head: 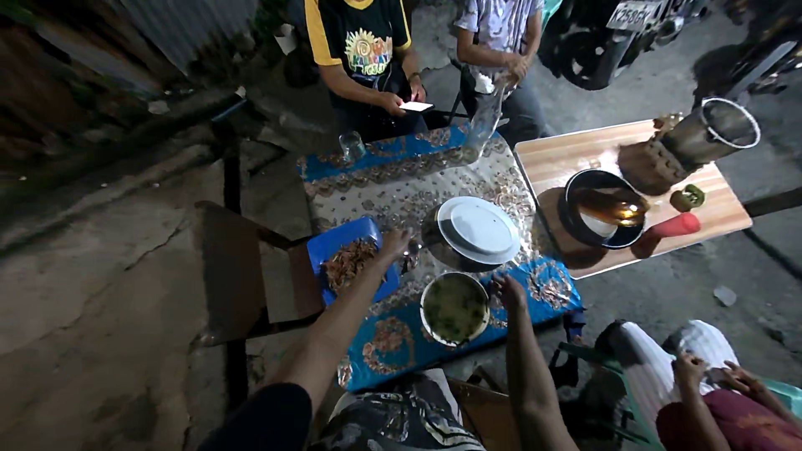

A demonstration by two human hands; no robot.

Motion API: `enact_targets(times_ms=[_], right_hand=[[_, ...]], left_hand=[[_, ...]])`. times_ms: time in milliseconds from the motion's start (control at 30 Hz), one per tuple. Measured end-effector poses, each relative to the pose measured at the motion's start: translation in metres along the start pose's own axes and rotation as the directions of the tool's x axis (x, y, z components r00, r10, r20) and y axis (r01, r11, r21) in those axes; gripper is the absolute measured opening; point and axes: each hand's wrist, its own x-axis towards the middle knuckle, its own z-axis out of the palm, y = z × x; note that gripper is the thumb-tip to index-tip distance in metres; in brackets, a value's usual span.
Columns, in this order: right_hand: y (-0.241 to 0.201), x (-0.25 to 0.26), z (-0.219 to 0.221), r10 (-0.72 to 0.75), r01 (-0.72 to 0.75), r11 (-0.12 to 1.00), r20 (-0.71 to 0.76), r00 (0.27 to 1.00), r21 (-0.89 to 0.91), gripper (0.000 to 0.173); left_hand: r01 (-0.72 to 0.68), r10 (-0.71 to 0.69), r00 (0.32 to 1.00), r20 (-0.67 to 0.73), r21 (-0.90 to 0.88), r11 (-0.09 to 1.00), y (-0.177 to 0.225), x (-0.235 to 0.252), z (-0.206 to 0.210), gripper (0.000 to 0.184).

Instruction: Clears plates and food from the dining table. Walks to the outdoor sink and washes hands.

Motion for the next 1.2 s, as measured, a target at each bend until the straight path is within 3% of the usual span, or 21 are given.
enact_targets(times_ms=[167, 267, 467, 567, 667, 733, 833, 900, 967, 1033, 1133, 1200], right_hand=[[-0.024, 0.014, 0.016, -0.052, 0.052, 0.996, -0.009, 0.999, 0.069, 0.034], [-0.027, 0.027, 0.013, -0.129, 0.128, 0.987, 0.004, 0.992, 0.096, 0.021], [-0.060, 0.062, 0.014, -0.081, 0.087, 0.990, -0.058, 0.995, 0.111, 0.025], [-0.067, 0.086, 0.009, -0.057, 0.062, 0.994, -0.055, 0.997, 0.086, 0.030], [-0.070, 0.078, 0.015, -0.142, 0.123, 0.982, -0.136, 0.980, -0.140, 0.031], [-0.069, 0.064, 0.030, -0.259, 0.203, 0.911, -0.113, 0.959, -0.359, 0.034], [-0.056, 0.047, 0.065, -0.444, 0.479, 0.667, 0.211, 0.871, -0.571, 0.027], [-0.056, 0.046, 0.096, -0.417, 0.595, 0.557, 0.425, 0.803, -0.579, 0.026], [-0.060, 0.047, 0.125, -0.328, 0.630, 0.507, 0.544, 0.772, -0.588, 0.026], [-0.067, 0.043, 0.145, -0.235, 0.605, 0.421, 0.563, 0.792, -0.676, 0.026], [-0.072, 0.035, 0.166, -0.148, 0.539, 0.272, 0.519, 0.842, -0.797, 0.033], [-0.069, 0.012, 0.165, -0.146, 0.583, 0.234, 0.565, 0.812, -0.778, 0.035]], left_hand=[[0.132, -0.131, 0.978, 0.163, 0.005, 0.991, 0.058, 0.062, 0.042, 0.076], [0.200, -0.165, 0.973, 0.162, -0.234, 0.951, 0.062, 0.099, 0.069, 0.073], [0.268, -0.223, 0.960, 0.169, -0.329, 0.905, 0.096, 0.124, 0.071, 0.069], [0.227, -0.156, 0.963, 0.219, -0.353, 0.908, 0.093, 0.143, 0.071, 0.062], [0.080, -0.036, 0.979, 0.203, -0.209, 0.975, 0.076, 0.144, 0.060, 0.048], [-0.044, 0.036, 0.989, 0.146, 0.052, 0.998, 0.060, 0.125, 0.048, 0.036], [-0.084, 0.030, 0.986, 0.166, 0.327, 0.941, 0.032, 0.087, 0.053, 0.031], [-0.104, 0.038, 0.987, 0.158, 0.432, 0.896, 0.015, 0.076, 0.068, 0.033], [-0.146, 0.080, 0.985, 0.153, 0.494, 0.857, 0.003, 0.078, 0.076, 0.028], [-0.138, 0.054, 0.980, 0.191, 0.458, 0.878, 0.001, 0.081, 0.070, 0.024], [-0.024, -0.011, 0.986, 0.163, 0.216, 0.976, 0.008, 0.082, 0.034, 0.033], [0.014, -0.019, 0.996, 0.088, 0.056, 0.998, 0.009, 0.074, 0.002, 0.038]])
